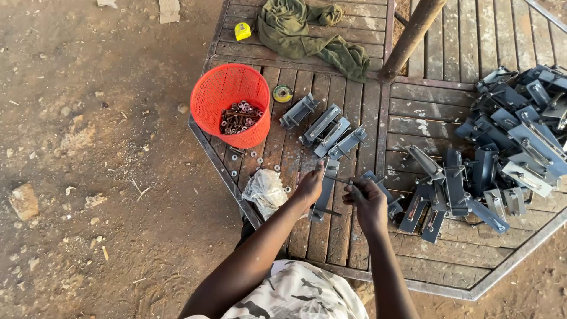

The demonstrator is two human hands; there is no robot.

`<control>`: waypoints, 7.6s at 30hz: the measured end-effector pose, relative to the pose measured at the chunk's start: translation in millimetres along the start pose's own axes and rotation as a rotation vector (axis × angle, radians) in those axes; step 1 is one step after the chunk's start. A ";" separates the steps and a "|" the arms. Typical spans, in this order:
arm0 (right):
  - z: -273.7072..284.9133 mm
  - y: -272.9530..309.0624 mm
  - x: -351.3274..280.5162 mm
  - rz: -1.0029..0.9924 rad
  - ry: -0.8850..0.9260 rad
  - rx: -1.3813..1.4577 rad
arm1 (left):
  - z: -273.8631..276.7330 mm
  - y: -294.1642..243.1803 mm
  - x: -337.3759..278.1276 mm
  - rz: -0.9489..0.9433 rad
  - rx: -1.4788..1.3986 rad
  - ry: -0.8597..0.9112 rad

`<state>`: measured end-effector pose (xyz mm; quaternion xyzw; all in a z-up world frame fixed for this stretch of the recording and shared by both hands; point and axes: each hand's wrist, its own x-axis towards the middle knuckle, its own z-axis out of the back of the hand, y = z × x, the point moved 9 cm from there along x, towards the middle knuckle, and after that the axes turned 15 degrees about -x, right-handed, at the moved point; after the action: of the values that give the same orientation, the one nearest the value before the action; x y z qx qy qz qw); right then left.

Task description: Assembling small metal brackets by manually inserting bolts into pre-drilled holes on a workbench.

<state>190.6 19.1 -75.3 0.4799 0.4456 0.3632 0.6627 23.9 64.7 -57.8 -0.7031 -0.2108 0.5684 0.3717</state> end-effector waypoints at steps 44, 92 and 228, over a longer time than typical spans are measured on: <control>-83.2 56.1 10.5 0.060 0.202 -0.712 | 80.7 41.1 39.6 0.037 -0.129 0.030; -404.9 -44.1 276.9 0.223 0.585 -1.911 | 372.5 -137.2 107.0 -0.077 -1.078 -0.287; -440.5 -74.7 212.7 0.000 0.705 -1.516 | 371.7 -122.8 137.7 -0.130 -1.145 0.036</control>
<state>-147.0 329.5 -261.1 -0.2375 0.2618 0.6936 0.6277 -279.6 346.8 -81.6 -0.7874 -0.5213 0.3274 -0.0306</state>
